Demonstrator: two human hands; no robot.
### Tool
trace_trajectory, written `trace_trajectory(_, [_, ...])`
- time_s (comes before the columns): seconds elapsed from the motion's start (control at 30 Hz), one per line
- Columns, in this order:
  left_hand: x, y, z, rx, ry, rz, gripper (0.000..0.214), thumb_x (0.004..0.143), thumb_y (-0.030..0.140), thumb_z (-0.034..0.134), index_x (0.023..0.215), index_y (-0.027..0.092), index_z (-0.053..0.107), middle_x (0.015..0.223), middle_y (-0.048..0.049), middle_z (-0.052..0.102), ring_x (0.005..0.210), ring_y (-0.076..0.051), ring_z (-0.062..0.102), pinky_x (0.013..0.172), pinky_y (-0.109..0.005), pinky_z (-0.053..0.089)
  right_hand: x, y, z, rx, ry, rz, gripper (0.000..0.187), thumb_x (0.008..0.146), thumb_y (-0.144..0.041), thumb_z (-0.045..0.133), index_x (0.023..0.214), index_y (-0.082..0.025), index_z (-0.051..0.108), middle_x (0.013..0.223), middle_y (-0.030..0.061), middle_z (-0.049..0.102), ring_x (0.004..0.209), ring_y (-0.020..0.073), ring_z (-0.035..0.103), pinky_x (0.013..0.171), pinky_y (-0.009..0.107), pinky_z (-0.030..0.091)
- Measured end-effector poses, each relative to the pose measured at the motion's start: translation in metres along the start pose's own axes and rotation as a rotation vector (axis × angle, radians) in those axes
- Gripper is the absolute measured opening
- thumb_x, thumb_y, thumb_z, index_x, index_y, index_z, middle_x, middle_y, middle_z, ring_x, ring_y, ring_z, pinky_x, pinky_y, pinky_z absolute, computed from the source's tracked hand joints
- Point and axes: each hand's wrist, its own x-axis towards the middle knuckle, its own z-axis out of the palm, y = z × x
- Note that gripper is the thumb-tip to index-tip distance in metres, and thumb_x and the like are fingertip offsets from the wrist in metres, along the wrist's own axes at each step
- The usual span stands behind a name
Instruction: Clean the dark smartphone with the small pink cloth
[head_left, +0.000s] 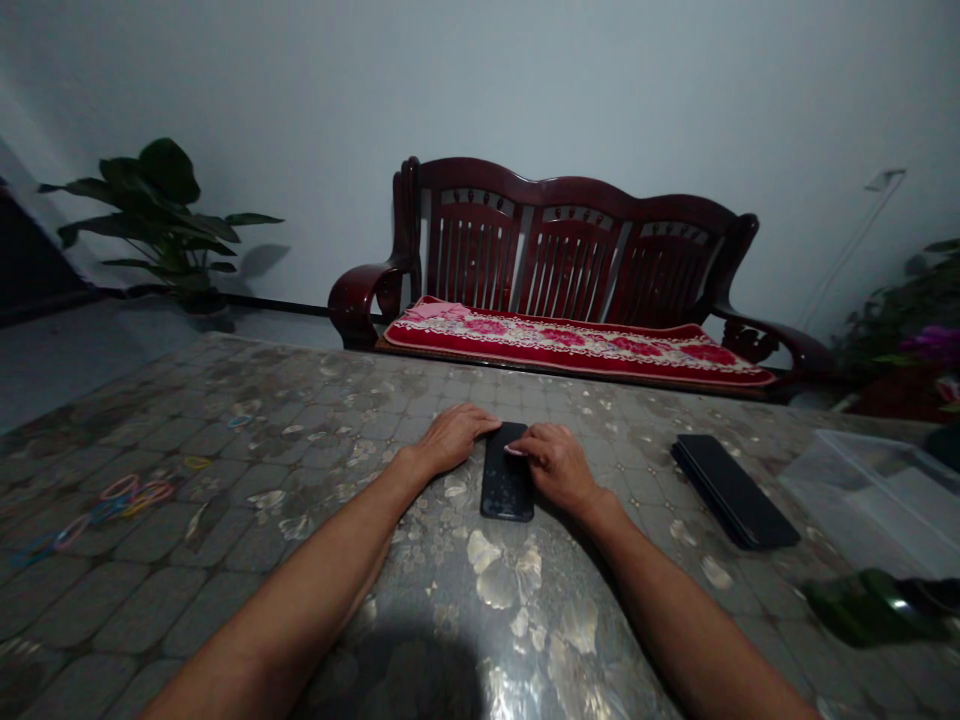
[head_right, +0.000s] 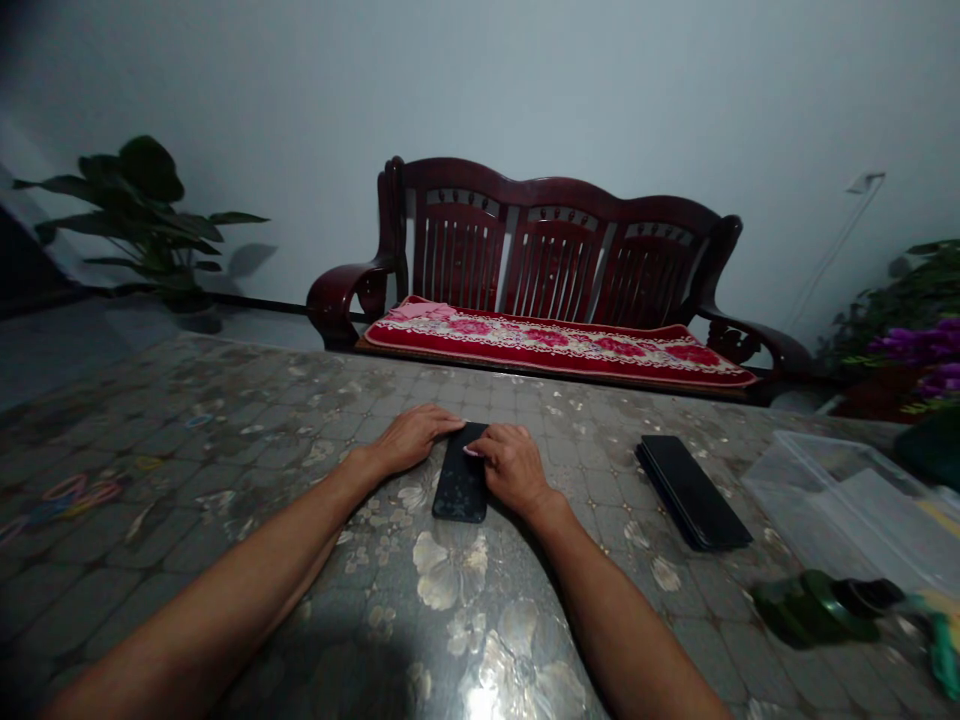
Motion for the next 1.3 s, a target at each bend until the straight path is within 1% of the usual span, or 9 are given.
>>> trace_trajectory(0.07, [0.000, 0.001, 0.000, 0.009, -0.010, 0.001, 0.046, 0.087, 0.003, 0.051, 0.123, 0.024, 0.071, 0.122, -0.0032, 0.073, 0.111, -0.021, 0.065, 0.098, -0.035, 0.050, 0.000, 0.005, 0.000, -0.043, 0.032, 0.094, 0.033, 0.087, -0.003, 0.053, 0.098, -0.023, 0.077, 0.089, 0.0051, 0.070, 0.087, 0.0192, 0.058, 0.079, 0.032, 0.035])
trace_trajectory(0.13, [0.000, 0.001, -0.001, 0.013, -0.018, -0.004, 0.046, 0.087, 0.002, 0.051, 0.122, 0.023, 0.071, 0.122, -0.0026, 0.073, 0.110, -0.020, 0.065, 0.099, -0.034, 0.050, -0.001, 0.009, 0.000, -0.072, 0.012, 0.125, 0.033, 0.087, -0.003, 0.054, 0.097, -0.023, 0.077, 0.088, 0.0050, 0.070, 0.086, 0.0190, 0.059, 0.078, 0.032, 0.035])
trace_trajectory(0.43, [0.002, 0.010, -0.009, 0.095, -0.034, -0.024, 0.033, 0.090, 0.017, 0.055, 0.117, 0.024, 0.073, 0.118, -0.0031, 0.075, 0.108, -0.023, 0.066, 0.097, -0.038, 0.048, 0.002, 0.000, -0.010, -0.051, -0.187, -0.035, 0.029, 0.082, -0.005, 0.055, 0.090, -0.021, 0.078, 0.084, 0.0042, 0.070, 0.085, 0.0183, 0.061, 0.080, 0.032, 0.036])
trace_trajectory(0.53, [0.001, 0.010, -0.009, 0.099, -0.032, -0.029, 0.031, 0.092, 0.020, 0.055, 0.117, 0.025, 0.073, 0.119, -0.0030, 0.074, 0.109, -0.023, 0.065, 0.097, -0.037, 0.048, 0.002, -0.007, -0.012, -0.033, -0.237, -0.036, 0.025, 0.080, -0.007, 0.058, 0.084, -0.021, 0.078, 0.082, 0.0027, 0.070, 0.080, 0.0175, 0.061, 0.078, 0.031, 0.036])
trace_trajectory(0.8, [0.002, 0.005, -0.006, 0.069, -0.069, -0.036, 0.027, 0.097, 0.028, 0.057, 0.119, 0.024, 0.071, 0.122, -0.0033, 0.073, 0.112, -0.023, 0.065, 0.099, -0.037, 0.046, 0.002, -0.010, -0.002, -0.062, -0.078, 0.031, 0.032, 0.082, -0.005, 0.056, 0.097, -0.023, 0.077, 0.091, 0.0044, 0.071, 0.088, 0.0188, 0.061, 0.081, 0.032, 0.035])
trace_trajectory(0.93, [0.002, 0.003, -0.005, 0.056, -0.060, -0.036, 0.026, 0.098, 0.030, 0.056, 0.119, 0.025, 0.072, 0.123, -0.0043, 0.072, 0.112, -0.022, 0.065, 0.099, -0.038, 0.046, 0.002, -0.011, -0.002, -0.095, -0.104, -0.003, 0.029, 0.083, -0.006, 0.056, 0.095, -0.022, 0.078, 0.087, 0.0051, 0.068, 0.085, 0.0190, 0.060, 0.080, 0.033, 0.035])
trace_trajectory(1.13, [0.002, 0.000, -0.002, 0.043, -0.042, -0.023, 0.025, 0.098, 0.030, 0.058, 0.118, 0.025, 0.072, 0.120, -0.0043, 0.073, 0.111, -0.023, 0.065, 0.097, -0.037, 0.047, 0.000, -0.017, -0.007, -0.011, -0.210, -0.153, 0.029, 0.078, -0.005, 0.057, 0.088, -0.022, 0.078, 0.080, 0.0025, 0.067, 0.079, 0.0173, 0.059, 0.076, 0.032, 0.036])
trace_trajectory(1.2, [0.002, 0.000, -0.002, 0.043, -0.025, -0.025, 0.025, 0.097, 0.030, 0.058, 0.117, 0.025, 0.073, 0.119, -0.0042, 0.074, 0.110, -0.023, 0.066, 0.097, -0.037, 0.047, 0.000, -0.018, -0.006, 0.012, -0.194, -0.166, 0.030, 0.078, -0.004, 0.057, 0.089, -0.022, 0.078, 0.080, 0.0023, 0.067, 0.079, 0.0173, 0.059, 0.077, 0.032, 0.036])
trace_trajectory(1.3, [0.002, 0.000, -0.002, 0.037, -0.025, -0.036, 0.024, 0.096, 0.030, 0.061, 0.116, 0.025, 0.073, 0.118, -0.0039, 0.074, 0.110, -0.022, 0.065, 0.096, -0.036, 0.047, 0.002, -0.017, -0.003, 0.011, -0.109, -0.105, 0.031, 0.082, -0.005, 0.056, 0.095, -0.023, 0.078, 0.084, 0.0040, 0.068, 0.084, 0.0187, 0.059, 0.078, 0.033, 0.036])
